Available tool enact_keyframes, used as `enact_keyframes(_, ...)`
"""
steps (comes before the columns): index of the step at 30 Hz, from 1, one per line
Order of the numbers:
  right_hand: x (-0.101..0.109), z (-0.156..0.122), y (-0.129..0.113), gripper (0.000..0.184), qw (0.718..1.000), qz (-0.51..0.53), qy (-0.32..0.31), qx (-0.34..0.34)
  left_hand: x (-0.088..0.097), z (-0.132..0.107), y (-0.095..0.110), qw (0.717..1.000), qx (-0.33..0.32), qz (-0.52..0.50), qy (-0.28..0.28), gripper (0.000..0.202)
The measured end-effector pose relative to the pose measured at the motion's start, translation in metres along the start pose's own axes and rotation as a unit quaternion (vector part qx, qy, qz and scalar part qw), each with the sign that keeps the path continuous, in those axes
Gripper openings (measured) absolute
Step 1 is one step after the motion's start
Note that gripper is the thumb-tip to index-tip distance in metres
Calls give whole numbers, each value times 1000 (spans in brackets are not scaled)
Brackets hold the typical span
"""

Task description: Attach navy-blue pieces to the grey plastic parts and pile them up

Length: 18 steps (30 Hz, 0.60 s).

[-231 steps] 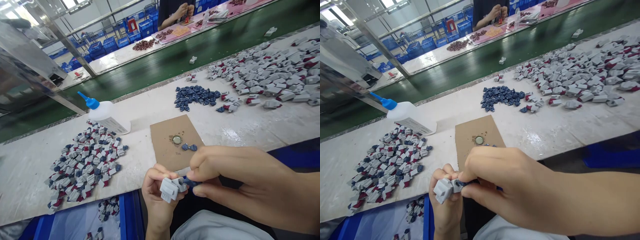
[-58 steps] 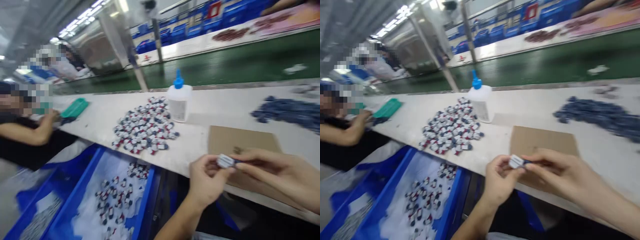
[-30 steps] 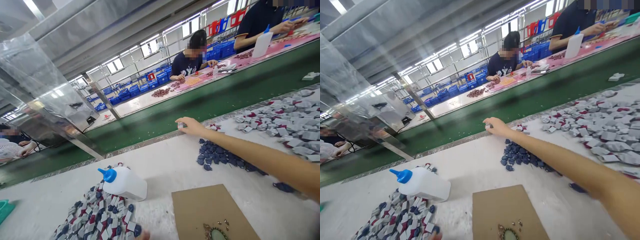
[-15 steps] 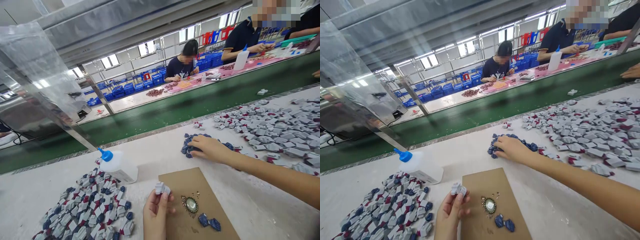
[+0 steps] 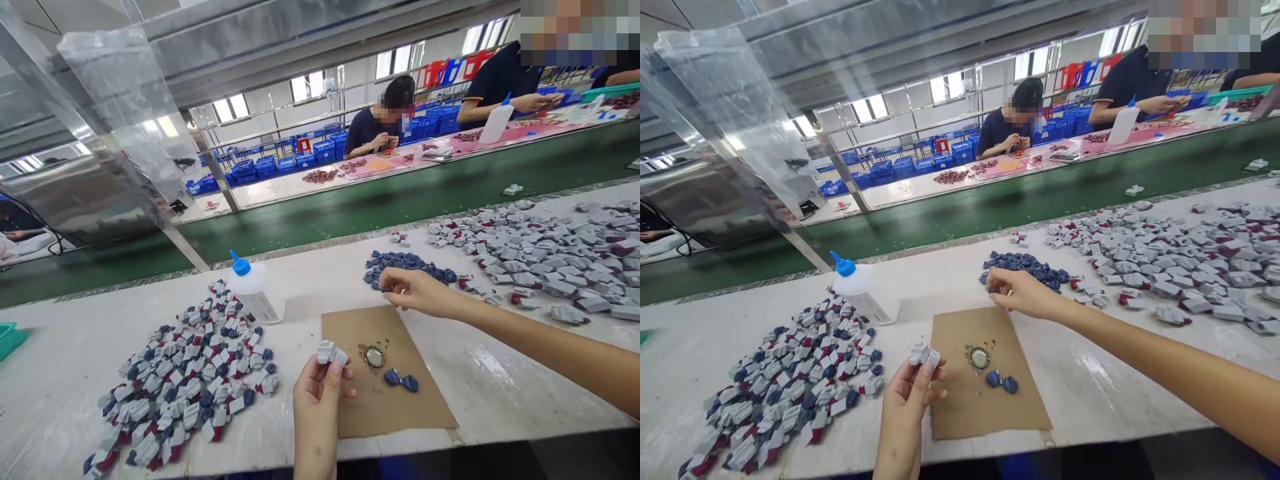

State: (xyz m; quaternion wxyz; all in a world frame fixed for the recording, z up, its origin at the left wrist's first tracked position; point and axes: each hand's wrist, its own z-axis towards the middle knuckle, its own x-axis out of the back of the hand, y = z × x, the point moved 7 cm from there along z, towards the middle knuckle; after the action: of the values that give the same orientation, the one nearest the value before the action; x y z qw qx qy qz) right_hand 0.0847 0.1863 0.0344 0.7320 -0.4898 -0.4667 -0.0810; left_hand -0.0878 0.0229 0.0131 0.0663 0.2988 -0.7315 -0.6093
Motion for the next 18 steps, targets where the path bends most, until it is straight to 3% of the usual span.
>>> enact_keyframes(6, -37, -33, -26, 27, 976, 180, -100, -72, 13, -13, -11, 1000, 23, 0, 5, 24)
enact_keyframes(10, -49, -46, -35, 27, 961, 235, -112, -96, 19, -16, -20, 999, 51, -2, -19, 27)
enact_keyframes(13, -51, -51, -39, 27, 968, 217, -94, -88, 22, -19, -22, 999, 50, -13, -7, 26)
enact_keyframes(18, -48, -55, -42, 27, 992, 116, -10, -56, 20, -25, -18, 999, 38, -26, -2, 22)
